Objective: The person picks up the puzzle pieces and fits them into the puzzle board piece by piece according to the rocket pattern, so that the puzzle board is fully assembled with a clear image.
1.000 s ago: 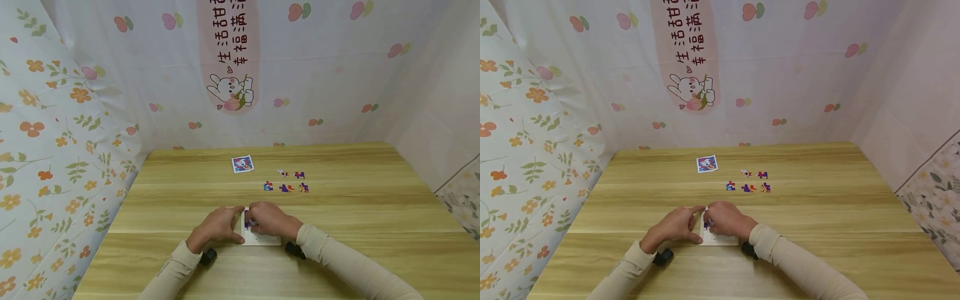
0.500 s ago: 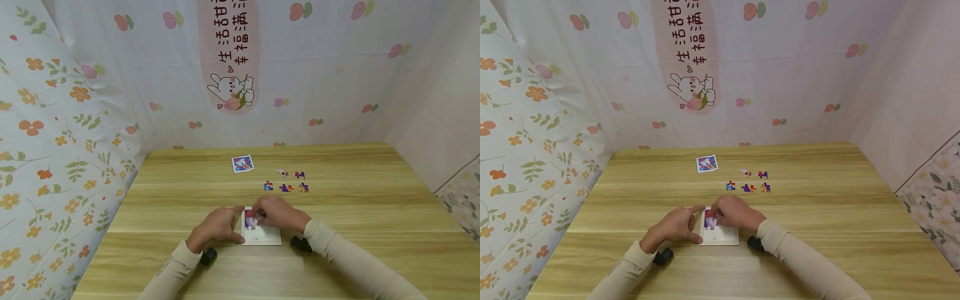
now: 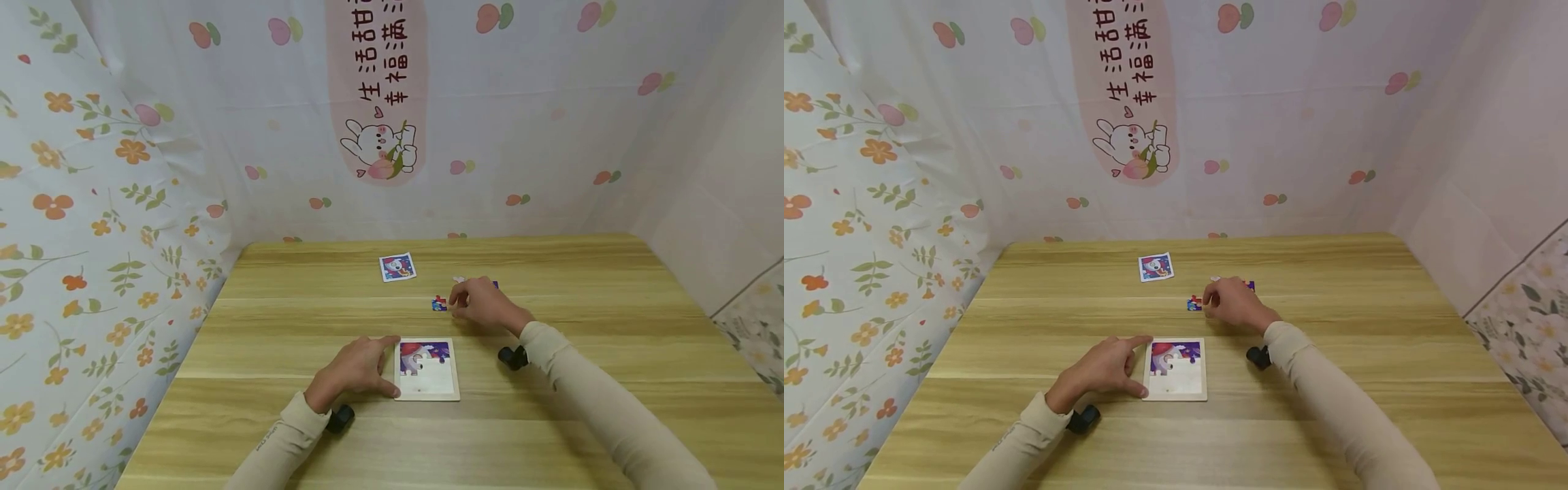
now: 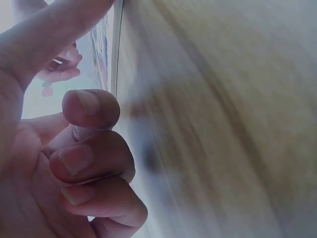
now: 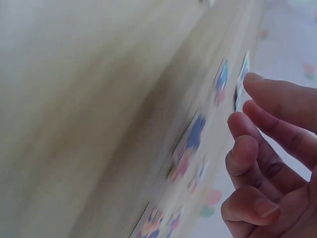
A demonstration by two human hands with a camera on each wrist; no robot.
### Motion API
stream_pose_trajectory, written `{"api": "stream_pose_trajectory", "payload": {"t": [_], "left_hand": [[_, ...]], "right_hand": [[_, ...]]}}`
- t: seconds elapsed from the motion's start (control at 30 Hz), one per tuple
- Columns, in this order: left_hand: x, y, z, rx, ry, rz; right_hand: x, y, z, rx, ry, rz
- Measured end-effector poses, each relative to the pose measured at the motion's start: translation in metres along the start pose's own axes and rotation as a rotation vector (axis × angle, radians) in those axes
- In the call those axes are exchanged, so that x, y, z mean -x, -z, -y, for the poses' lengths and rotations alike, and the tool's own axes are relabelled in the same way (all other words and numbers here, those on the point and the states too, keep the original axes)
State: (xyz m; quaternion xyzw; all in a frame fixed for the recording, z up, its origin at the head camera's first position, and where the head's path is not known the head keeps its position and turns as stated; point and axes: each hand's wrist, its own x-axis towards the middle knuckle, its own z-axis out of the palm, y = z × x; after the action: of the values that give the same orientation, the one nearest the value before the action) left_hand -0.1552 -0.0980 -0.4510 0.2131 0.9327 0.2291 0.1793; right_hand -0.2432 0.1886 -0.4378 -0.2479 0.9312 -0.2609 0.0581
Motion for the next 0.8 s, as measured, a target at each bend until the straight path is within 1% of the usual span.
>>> {"api": "stream_pose_trajectory", "payload": {"t": [0.2,0.27,0.4,0.5,0.67,0.8], "left_hand": [[0.001,0.0,0.001,0.003,0.007,0.001],[0.001,0.0,0.001,0.004,0.006,0.0],[0.001,0.001,0.001,0.001,-0.002,-0.001],[0.001,0.001,0.001,-0.001,-0.006,-0.003],[0.001,0.0,0.001,0.002,0.004,0.002],[0.001,0.0,0.001,-0.007,0.007,0.001]], "right_hand": [[-0.01,0.008,-0.015,0.0,-0.079,-0.058],[-0.014,0.009,-0.019,0.023,-0.105,-0.073],[-0.022,0.01,-0.026,0.079,-0.175,-0.068],[-0.026,0.012,-0.03,0.088,-0.221,-0.064],[-0.028,0.012,-0.034,0.08,-0.256,-0.057],[-0.03,0.011,-0.033,0.125,-0.256,-0.074]]}}
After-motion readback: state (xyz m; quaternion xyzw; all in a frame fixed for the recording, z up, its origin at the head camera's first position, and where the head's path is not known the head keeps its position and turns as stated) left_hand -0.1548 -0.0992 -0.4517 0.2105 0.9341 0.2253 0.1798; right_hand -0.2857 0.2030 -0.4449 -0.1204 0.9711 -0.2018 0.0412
